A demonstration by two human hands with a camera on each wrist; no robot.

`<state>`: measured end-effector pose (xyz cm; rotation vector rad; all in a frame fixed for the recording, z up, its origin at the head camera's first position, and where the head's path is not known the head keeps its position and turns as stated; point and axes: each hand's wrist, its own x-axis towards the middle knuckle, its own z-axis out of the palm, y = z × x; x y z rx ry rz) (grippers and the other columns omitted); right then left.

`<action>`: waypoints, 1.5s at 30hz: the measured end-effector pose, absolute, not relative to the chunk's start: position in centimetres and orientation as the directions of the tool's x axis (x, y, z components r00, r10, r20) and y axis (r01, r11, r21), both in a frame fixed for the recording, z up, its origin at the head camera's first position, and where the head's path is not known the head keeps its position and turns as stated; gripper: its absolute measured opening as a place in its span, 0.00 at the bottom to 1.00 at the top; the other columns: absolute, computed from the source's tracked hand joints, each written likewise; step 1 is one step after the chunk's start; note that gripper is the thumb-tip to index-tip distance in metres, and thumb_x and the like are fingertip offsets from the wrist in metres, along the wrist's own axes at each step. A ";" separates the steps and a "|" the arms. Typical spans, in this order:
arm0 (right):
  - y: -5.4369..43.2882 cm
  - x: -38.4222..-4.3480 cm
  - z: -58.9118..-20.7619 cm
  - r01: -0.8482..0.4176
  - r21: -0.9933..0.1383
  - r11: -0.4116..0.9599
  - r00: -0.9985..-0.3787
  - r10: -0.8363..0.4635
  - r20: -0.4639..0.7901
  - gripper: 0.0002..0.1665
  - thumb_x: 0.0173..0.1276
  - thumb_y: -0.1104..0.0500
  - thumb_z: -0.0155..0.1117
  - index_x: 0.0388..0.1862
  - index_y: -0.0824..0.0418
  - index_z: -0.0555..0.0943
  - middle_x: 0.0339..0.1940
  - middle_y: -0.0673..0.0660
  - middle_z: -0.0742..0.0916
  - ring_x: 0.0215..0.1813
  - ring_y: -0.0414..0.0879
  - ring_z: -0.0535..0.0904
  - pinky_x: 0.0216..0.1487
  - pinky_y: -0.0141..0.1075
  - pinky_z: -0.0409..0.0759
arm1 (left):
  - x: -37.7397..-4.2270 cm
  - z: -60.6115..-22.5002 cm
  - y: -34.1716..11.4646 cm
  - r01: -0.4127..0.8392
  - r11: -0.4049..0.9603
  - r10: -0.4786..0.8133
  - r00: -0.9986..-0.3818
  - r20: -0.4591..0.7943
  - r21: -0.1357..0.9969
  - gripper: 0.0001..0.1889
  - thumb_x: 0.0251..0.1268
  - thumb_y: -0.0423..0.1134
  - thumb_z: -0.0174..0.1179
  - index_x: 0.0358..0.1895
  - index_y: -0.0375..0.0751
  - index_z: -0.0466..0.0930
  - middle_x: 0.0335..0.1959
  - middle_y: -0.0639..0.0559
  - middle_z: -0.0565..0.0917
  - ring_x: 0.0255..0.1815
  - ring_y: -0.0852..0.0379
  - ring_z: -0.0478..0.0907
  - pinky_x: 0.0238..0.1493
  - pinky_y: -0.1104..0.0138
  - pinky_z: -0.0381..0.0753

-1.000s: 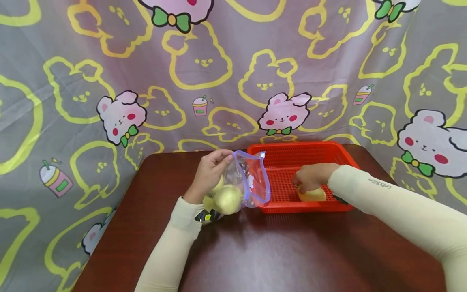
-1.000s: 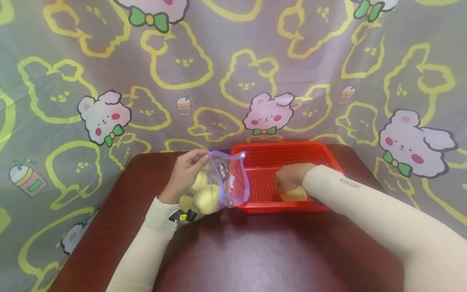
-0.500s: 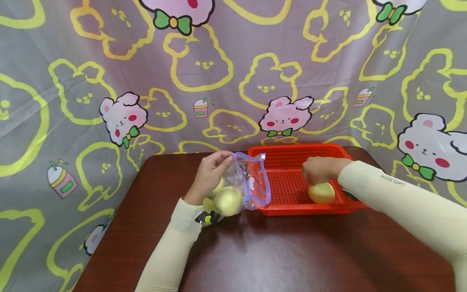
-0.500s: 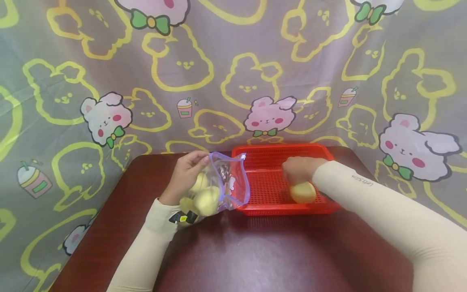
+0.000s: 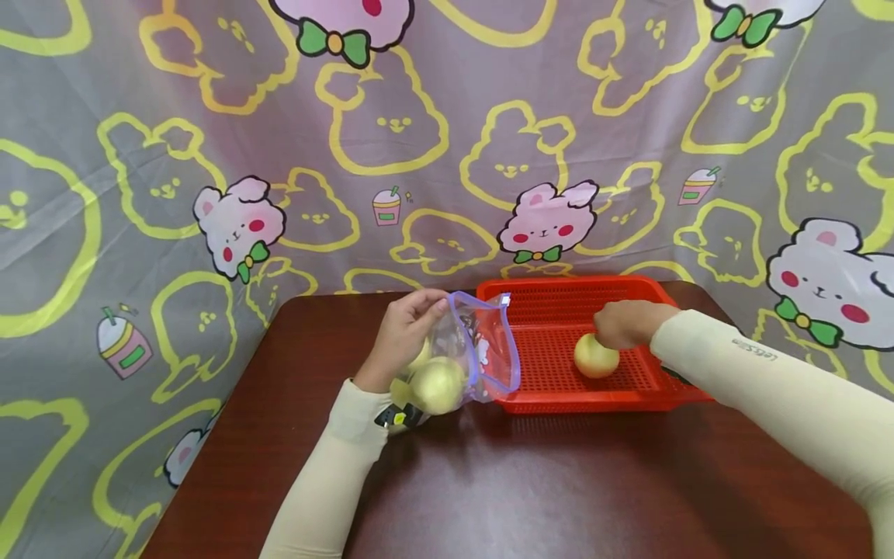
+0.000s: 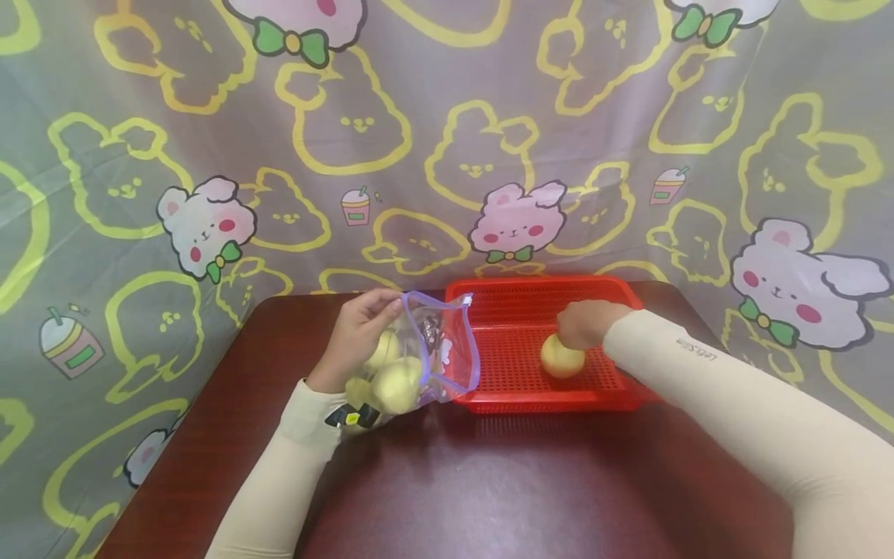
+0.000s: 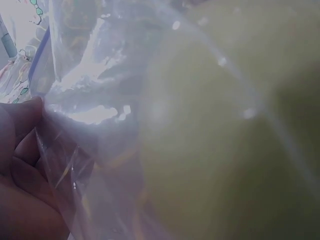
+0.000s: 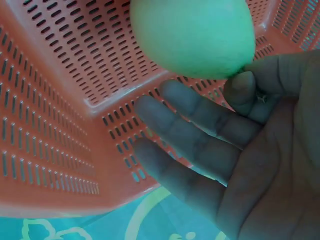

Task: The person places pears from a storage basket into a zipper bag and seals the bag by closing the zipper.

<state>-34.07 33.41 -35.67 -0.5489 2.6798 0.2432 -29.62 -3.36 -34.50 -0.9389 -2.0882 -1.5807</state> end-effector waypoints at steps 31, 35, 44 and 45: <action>34.8 -34.0 -35.4 -0.537 -0.108 0.836 -0.824 -0.548 -0.142 0.17 0.69 0.61 0.60 0.18 0.55 0.75 0.15 0.47 0.70 0.20 0.41 0.63 0.26 0.36 0.64 | -29.7 -34.4 -3.1 0.687 0.150 0.280 -0.719 0.636 0.711 0.08 0.69 0.28 0.58 0.43 0.25 0.82 0.32 0.38 0.84 0.30 0.37 0.77 0.34 0.70 0.76; 35.0 -34.0 -35.3 -0.536 -0.135 0.833 -0.826 -0.551 -0.122 0.16 0.70 0.61 0.60 0.19 0.56 0.75 0.15 0.47 0.70 0.20 0.41 0.64 0.27 0.36 0.65 | -29.6 -34.4 -3.1 0.686 0.150 0.281 -0.720 0.635 0.712 0.07 0.69 0.28 0.58 0.43 0.25 0.82 0.31 0.38 0.84 0.29 0.40 0.77 0.33 0.70 0.75; 35.5 -34.0 -34.5 -0.544 -0.148 0.826 -0.823 -0.560 -0.098 0.16 0.69 0.62 0.59 0.20 0.54 0.76 0.15 0.47 0.72 0.19 0.40 0.65 0.26 0.36 0.66 | -29.7 -34.4 -3.2 0.686 0.154 0.285 -0.720 0.633 0.711 0.07 0.69 0.28 0.58 0.43 0.25 0.82 0.31 0.39 0.84 0.28 0.44 0.77 0.33 0.70 0.75; 35.6 -34.1 -34.4 -0.547 -0.145 0.825 -0.821 -0.562 -0.099 0.15 0.69 0.62 0.60 0.20 0.54 0.77 0.16 0.46 0.72 0.19 0.40 0.66 0.26 0.36 0.67 | -29.7 -34.4 -3.3 0.689 0.154 0.285 -0.718 0.636 0.708 0.07 0.69 0.28 0.58 0.43 0.25 0.82 0.31 0.39 0.85 0.28 0.49 0.77 0.33 0.70 0.76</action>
